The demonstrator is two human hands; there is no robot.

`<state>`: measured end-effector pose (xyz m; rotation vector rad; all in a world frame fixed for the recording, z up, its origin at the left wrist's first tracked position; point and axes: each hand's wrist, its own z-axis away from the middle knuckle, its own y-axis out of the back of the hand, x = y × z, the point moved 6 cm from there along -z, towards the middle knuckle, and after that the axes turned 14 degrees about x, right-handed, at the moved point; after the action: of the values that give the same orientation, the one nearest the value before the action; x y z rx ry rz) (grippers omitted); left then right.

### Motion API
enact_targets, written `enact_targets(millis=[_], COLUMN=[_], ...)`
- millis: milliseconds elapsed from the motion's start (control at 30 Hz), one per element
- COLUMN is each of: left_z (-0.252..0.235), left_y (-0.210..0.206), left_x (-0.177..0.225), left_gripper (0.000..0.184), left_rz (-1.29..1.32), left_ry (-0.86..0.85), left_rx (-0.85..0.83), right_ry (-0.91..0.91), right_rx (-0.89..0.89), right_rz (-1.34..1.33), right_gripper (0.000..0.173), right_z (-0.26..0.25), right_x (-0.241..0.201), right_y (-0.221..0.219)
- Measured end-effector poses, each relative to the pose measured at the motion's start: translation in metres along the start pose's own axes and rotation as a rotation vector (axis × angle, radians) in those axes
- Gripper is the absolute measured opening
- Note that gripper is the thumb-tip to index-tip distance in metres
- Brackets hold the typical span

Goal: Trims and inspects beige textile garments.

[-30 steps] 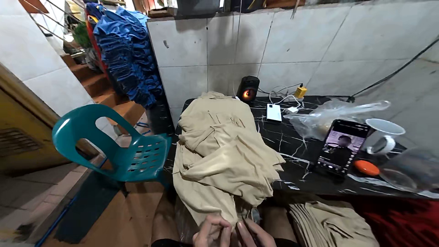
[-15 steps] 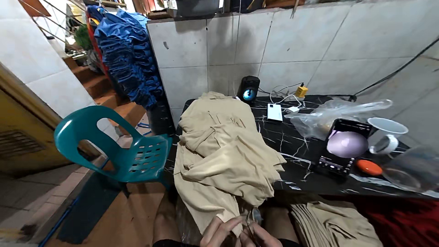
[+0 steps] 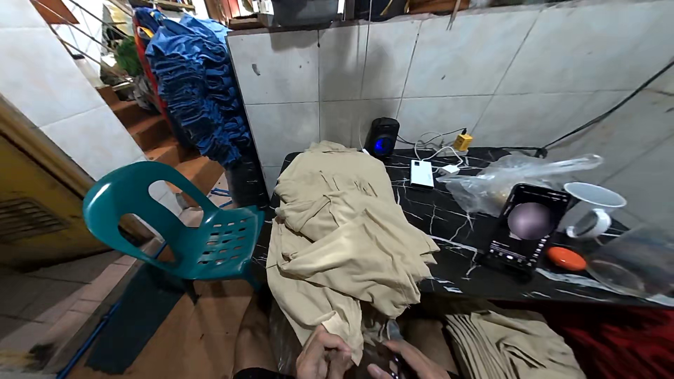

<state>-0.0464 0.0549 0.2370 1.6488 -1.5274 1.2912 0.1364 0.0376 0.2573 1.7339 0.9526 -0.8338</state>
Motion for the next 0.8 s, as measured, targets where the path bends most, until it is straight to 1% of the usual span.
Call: enact_targets(millis=[133,233,333,433,500,533,600,667,733,800], left_z=[0.001,0.002,0.002,0.003,0.006,0.007,0.007,0.006,0.005,0.004], left_y=[-0.004,-0.005,-0.005,-0.003,-0.003,-0.003,-0.006,-0.009,-0.009,-0.009], left_x=[0.004,0.007,0.004,0.003,0.005,0.005,0.005,0.007,0.009,0.011], left_gripper=[0.002,0.006,0.008,0.002,0.016,0.023,0.032,0.035,0.034,0.031], left_rz=[0.016,-0.033,-0.013,0.026,0.032,0.025,0.014,-0.026,-0.08,-0.133], left_ry=[-0.027,-0.055,-0.056,0.038,0.127,0.154,0.167,0.154,0.133,0.091], left_rx=[-0.055,-0.085,-0.105,-0.079,-0.022,-0.009,0.005,0.011,0.003,-0.018], right_ry=[0.054,0.067,0.07,0.039,-0.014,-0.049,-0.086,-0.089,-0.076,-0.009], right_rx=[-0.042,-0.052,0.017,0.141,0.182,0.166,0.113,0.109,0.13,0.178], right_rz=[0.043,0.086,0.105,0.046,-0.055,-0.123,-0.235,-0.286,-0.267,-0.218], right_gripper=[0.037,0.035,0.032,0.031,0.032,0.034,0.036,0.031,0.026,0.019], right_z=[0.004,0.005,0.004,0.001,-0.002,-0.003,-0.007,-0.009,-0.009,-0.01], right_x=[-0.009,-0.013,-0.014,-0.011,-0.007,-0.005,-0.001,0.0,0.0,-0.001], right_y=[-0.011,-0.02,-0.022,-0.017,-0.016,-0.017,-0.022,-0.026,-0.028,-0.027])
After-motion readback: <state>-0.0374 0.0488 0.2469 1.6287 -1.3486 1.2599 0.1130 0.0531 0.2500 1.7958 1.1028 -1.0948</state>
